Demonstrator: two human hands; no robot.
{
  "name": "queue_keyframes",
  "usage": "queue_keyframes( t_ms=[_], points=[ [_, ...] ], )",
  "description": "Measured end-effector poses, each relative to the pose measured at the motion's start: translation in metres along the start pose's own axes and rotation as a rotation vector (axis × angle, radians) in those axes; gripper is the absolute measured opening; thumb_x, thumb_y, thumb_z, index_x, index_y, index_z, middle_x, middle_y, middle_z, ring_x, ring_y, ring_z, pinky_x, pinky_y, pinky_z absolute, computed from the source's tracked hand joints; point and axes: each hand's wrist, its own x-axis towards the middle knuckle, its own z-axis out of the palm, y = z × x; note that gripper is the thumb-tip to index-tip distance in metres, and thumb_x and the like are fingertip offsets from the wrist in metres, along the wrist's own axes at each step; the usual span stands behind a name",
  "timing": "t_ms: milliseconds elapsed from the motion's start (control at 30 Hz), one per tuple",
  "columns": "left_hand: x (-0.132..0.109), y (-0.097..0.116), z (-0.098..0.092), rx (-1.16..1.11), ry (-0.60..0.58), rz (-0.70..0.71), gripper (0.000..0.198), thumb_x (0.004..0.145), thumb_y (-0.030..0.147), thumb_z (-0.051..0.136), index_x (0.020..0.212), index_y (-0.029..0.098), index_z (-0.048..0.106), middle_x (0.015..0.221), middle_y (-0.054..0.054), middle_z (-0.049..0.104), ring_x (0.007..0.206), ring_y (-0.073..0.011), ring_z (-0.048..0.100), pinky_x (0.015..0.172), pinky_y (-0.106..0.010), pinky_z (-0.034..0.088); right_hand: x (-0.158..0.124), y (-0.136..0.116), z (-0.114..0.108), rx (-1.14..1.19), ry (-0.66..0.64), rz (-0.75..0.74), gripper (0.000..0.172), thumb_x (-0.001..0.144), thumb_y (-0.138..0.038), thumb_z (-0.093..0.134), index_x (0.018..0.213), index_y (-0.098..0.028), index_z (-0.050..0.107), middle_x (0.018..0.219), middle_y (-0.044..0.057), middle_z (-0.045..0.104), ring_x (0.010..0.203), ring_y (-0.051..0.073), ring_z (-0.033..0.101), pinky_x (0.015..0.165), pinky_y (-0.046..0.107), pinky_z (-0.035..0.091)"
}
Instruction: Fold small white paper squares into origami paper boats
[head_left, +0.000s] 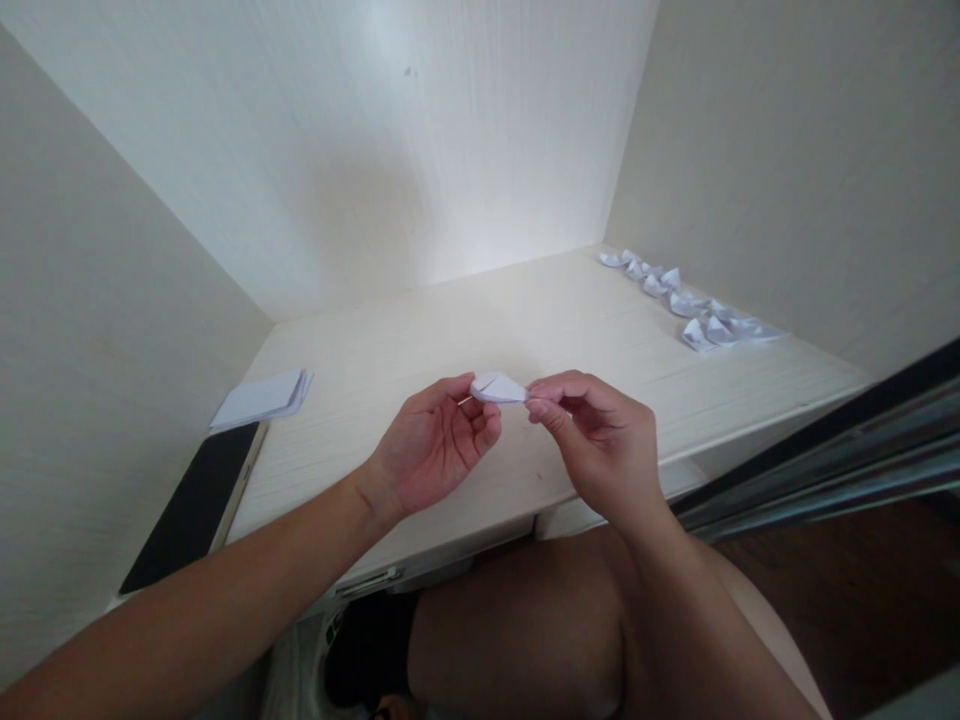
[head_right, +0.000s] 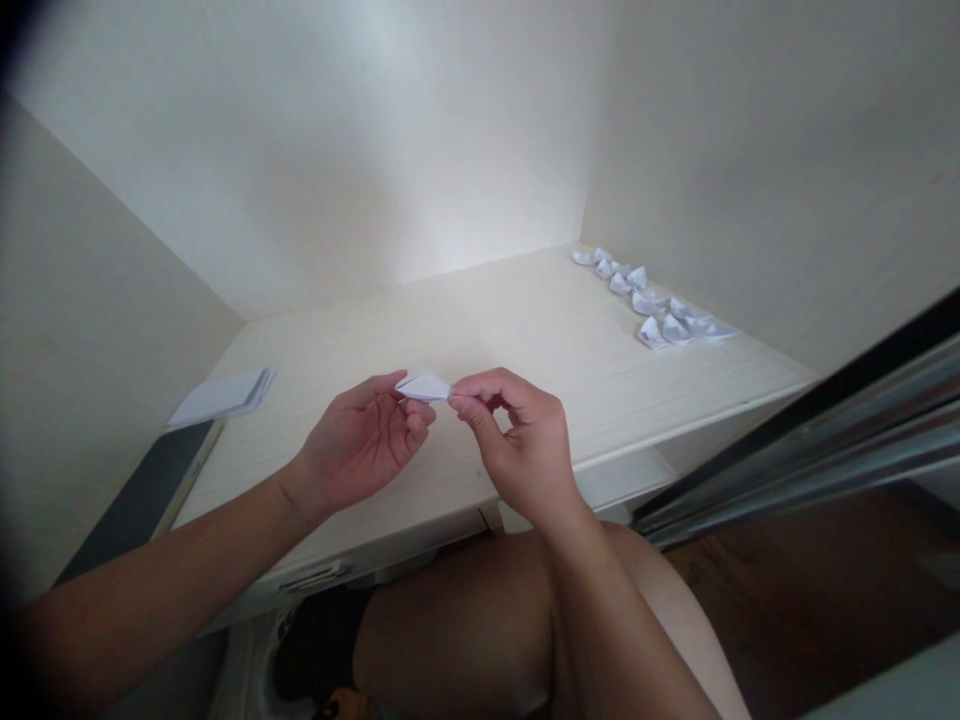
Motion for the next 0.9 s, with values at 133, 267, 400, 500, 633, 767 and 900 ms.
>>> queue_keyframes(
  t_ms=[133,267,400,500,633,767,900],
  points=[
    [-0.001,0.0,-0.001,-0.001,-0.015,-0.004,0.043,0.106,0.016,0.035,0.083,0.005,0.07,0.062,-0.008,0.069,0.055,-0.0128,0.07,0.058,-0.021,0.063,0.002,-0.002,0.003,0.17,0.022,0.124,0.011,0.084,-0.014,0.078,0.086,-0.025,0.078,0.079,-0.002,0.074,0.071,0.013,0.063,0.069,0.028,0.051],
    [-0.002,0.0,-0.004,0.014,-0.048,-0.013,0.042,0.106,0.017,0.035,0.087,0.004,0.07,0.067,-0.008,0.071,0.055,-0.0131,0.069,0.056,-0.024,0.063,0.002,0.0,0.01,0.416,0.071,0.269,0.011,0.081,-0.022,0.084,0.09,-0.028,0.081,0.083,-0.002,0.075,0.069,0.011,0.061,0.071,0.027,0.051],
    [-0.003,-0.001,-0.008,0.062,-0.163,-0.029,0.036,0.104,0.016,0.041,0.089,0.004,0.072,0.07,-0.008,0.071,0.058,-0.0134,0.068,0.058,-0.026,0.063,-0.001,0.001,0.017,0.655,0.095,0.429,0.017,0.075,-0.032,0.091,0.09,-0.029,0.083,0.08,-0.004,0.073,0.069,0.008,0.061,0.071,0.021,0.05],
    [-0.003,-0.002,-0.011,0.111,-0.243,-0.002,0.021,0.098,0.016,0.057,0.09,0.005,0.073,0.075,-0.006,0.071,0.061,-0.0118,0.066,0.058,-0.024,0.062,-0.001,0.0,0.019,0.744,0.104,0.494,0.02,0.07,-0.032,0.095,0.086,-0.028,0.083,0.078,-0.004,0.073,0.069,0.008,0.063,0.07,0.02,0.051],
    [-0.003,-0.002,-0.013,0.17,-0.283,0.023,0.013,0.087,0.018,0.077,0.093,0.006,0.072,0.08,-0.003,0.068,0.062,-0.0089,0.061,0.053,-0.019,0.057,0.0,-0.001,0.017,0.782,0.091,0.514,0.02,0.07,-0.032,0.095,0.084,-0.028,0.082,0.076,-0.005,0.073,0.068,0.008,0.062,0.067,0.02,0.052],
    [-0.005,-0.003,-0.013,0.254,-0.331,0.016,0.021,0.079,0.02,0.086,0.091,0.008,0.073,0.077,-0.002,0.066,0.06,-0.008,0.058,0.054,-0.019,0.055,0.0,-0.003,0.015,0.828,0.055,0.547,0.023,0.068,-0.033,0.097,0.083,-0.028,0.08,0.075,-0.005,0.073,0.066,0.008,0.062,0.065,0.019,0.053],
    [-0.006,-0.004,-0.013,0.346,-0.342,0.029,0.024,0.078,0.026,0.09,0.086,0.01,0.074,0.078,-0.005,0.069,0.067,-0.0115,0.064,0.057,-0.02,0.056,-0.001,-0.005,0.014,0.789,-0.029,0.576,0.025,0.066,-0.035,0.097,0.081,-0.027,0.079,0.072,-0.005,0.071,0.061,0.009,0.06,0.06,0.022,0.051]
  ],
)
